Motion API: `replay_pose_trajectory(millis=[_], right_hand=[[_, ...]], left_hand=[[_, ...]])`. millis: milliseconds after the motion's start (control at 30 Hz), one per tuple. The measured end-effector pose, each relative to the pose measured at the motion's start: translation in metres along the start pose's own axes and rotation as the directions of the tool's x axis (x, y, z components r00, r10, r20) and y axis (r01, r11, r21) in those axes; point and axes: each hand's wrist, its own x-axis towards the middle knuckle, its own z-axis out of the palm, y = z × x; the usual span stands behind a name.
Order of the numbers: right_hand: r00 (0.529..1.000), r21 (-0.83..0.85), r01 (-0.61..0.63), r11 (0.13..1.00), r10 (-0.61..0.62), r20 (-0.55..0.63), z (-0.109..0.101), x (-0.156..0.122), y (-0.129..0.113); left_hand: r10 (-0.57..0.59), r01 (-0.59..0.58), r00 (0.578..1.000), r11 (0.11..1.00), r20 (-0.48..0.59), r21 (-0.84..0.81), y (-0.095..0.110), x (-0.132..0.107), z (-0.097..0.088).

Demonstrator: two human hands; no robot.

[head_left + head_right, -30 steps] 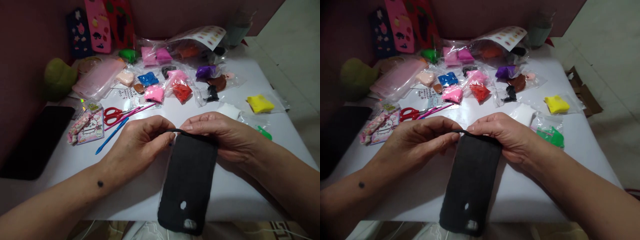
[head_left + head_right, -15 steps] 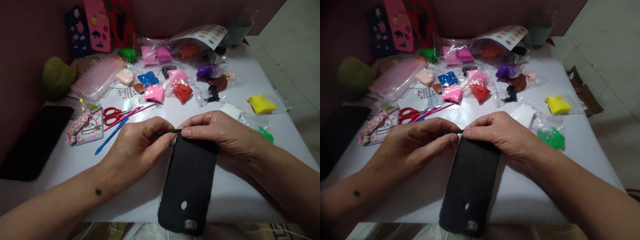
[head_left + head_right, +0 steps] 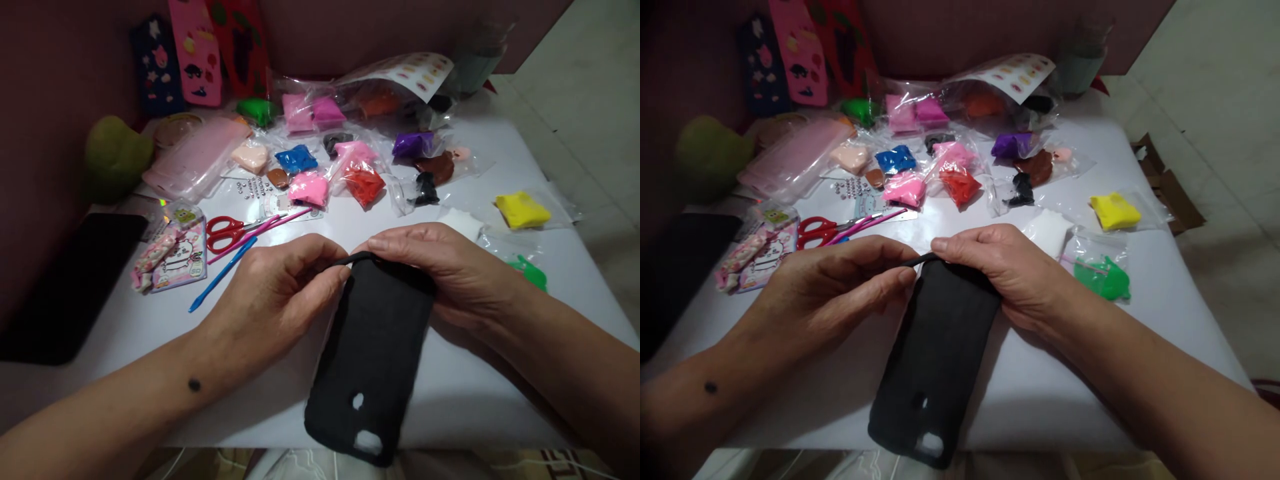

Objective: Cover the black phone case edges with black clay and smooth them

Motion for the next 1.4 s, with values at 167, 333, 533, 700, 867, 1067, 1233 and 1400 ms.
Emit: replay_pose_trajectory(millis=[167,333,533,700,867,1067,1233,1400], right_hand=[[0.996,0.048,0.069,0.996,-0.066,-0.068,0.004,-0.001,0.003],[0.978,0.133,0.17,0.976,-0.151,-0.141,0.01,0.001,0.012],[0.975,0.188,0.208,0.96,-0.188,-0.115,0.009,0.005,0.016],[0.972,-0.036,0.227,0.973,-0.228,-0.052,0.003,0.002,0.01],[0.873,-0.449,0.387,0.805,-0.477,-0.104,0.005,-0.002,0.01],[0.817,-0.59,0.418,0.691,-0.57,-0.089,0.009,-0.002,0.015],[0.791,-0.634,0.448,0.63,-0.61,-0.047,0.01,-0.002,0.019],[0.784,-0.662,0.456,0.595,-0.62,-0.017,0.012,-0.003,0.025]], left_hand=[[-0.023,0.022,1.0,0.998,-0.007,-0.064,-0.001,0.002,0.001],[-0.069,0.069,0.998,0.993,0.007,-0.092,0.001,0.005,0.001],[-0.054,0.053,0.998,0.997,-0.032,-0.052,-0.001,0.004,0.0],[-0.074,0.071,0.996,0.996,-0.05,-0.044,-0.002,0.003,-0.003],[-0.044,0.044,0.999,0.999,-0.015,0.007,-0.001,0.002,-0.003],[0.035,-0.033,0.999,0.994,-0.02,0.1,-0.004,0.001,-0.003],[0.086,-0.079,0.995,0.989,-0.047,0.128,-0.005,0.0,0.003],[0.204,-0.163,0.973,0.939,-0.109,0.304,-0.006,0.0,0.009]])
